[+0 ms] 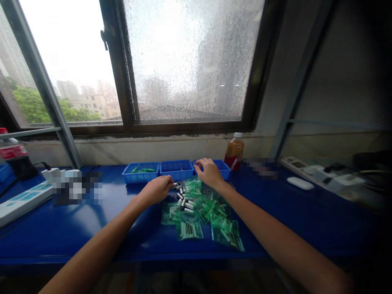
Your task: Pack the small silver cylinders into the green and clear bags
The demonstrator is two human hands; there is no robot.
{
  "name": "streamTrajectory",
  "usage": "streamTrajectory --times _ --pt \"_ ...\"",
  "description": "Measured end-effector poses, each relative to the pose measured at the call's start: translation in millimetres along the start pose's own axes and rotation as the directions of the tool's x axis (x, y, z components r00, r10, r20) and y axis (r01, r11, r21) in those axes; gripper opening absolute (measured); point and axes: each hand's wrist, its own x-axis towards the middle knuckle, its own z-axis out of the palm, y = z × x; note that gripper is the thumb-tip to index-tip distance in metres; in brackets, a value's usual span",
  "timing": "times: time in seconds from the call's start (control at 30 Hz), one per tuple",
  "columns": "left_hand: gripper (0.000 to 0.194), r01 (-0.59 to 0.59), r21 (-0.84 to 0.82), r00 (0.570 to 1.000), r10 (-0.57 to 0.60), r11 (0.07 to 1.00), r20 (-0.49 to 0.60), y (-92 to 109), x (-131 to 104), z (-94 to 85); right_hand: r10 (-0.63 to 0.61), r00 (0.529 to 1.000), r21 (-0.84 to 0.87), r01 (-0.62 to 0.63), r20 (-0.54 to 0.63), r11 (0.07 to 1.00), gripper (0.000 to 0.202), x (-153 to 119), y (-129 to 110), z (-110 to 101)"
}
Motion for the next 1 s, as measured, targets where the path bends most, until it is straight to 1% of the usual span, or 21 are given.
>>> streamTrajectory --times 0.07,0.1,0.17,0.23,0.27,0.33,0.43,0.53,0.6,0.73,0.8,0.9,0.93,1.0 --pt "0.021 0.004 -0.019 0.999 -0.004 1.0 -0.034 0 1 -0.3 -0.12 0.992 0.072 0.117 0.035 0.991 0.018 -5 -15 -2" --pt "0.02 0.001 -0.029 0.999 -0.003 1.0 -0.05 1 2 -0.4 -0.193 0.979 0.115 0.184 0.067 0.976 0.017 -8 -23 -2" --pt "0.02 -0.011 -0.06 0.997 0.006 0.998 -0.08 1 3 -0.7 -0.329 0.935 0.188 0.301 0.135 0.935 0.019 -14 -37 -2" --pt "0.022 -0.027 -0.1 0.995 0.017 0.995 -0.1 2 3 -0.8 -0.399 0.899 0.237 0.354 0.18 0.905 0.019 -19 -47 0" --pt "0.024 -0.033 -0.118 0.994 0.021 0.992 -0.103 2 4 -1.0 -0.409 0.893 0.251 0.358 0.19 0.899 0.017 -20 -50 0" --pt "0.026 -0.038 -0.138 0.995 0.024 0.99 -0.102 3 4 -1.3 -0.4 0.897 0.266 0.345 0.188 0.9 0.011 -22 -53 1" --pt "0.028 -0.031 -0.15 0.996 0.018 0.988 -0.089 4 4 -2.6 -0.386 0.908 0.279 0.332 0.164 0.901 0.01 -22 -52 1" --pt "0.03 -0.023 -0.167 0.996 0.008 0.986 -0.089 6 3 -4.6 -0.401 0.904 0.283 0.35 0.147 0.893 0.007 -22 -53 0" --pt "0.03 -0.024 -0.171 0.993 0.003 0.985 -0.122 9 2 -6.0 -0.386 0.912 0.271 0.339 0.139 0.901 0.006 -22 -53 0" --pt "0.019 -0.064 -0.183 0.979 0.026 0.981 -0.203 12 2 -6.6 -0.32 0.938 0.273 0.277 0.129 0.921 0.019 -20 -53 0" --pt "0.02 -0.082 -0.181 0.974 0.04 0.98 -0.224 12 2 -5.9 -0.313 0.941 0.268 0.271 0.126 0.924 0.023 -20 -52 0" --pt "0.015 -0.08 -0.164 0.97 0.039 0.983 -0.238 11 2 -4.9 -0.319 0.938 0.26 0.278 0.132 0.925 0.027 -20 -53 -1" --pt "0.014 -0.077 -0.156 0.97 0.037 0.985 -0.24 11 2 -4.7 -0.32 0.938 0.271 0.276 0.131 0.922 0.026 -20 -54 -1" --pt "0.015 -0.076 -0.141 0.969 0.04 0.987 -0.244 11 2 -4.9 -0.314 0.943 0.313 0.265 0.115 0.912 0.015 -21 -54 -1"
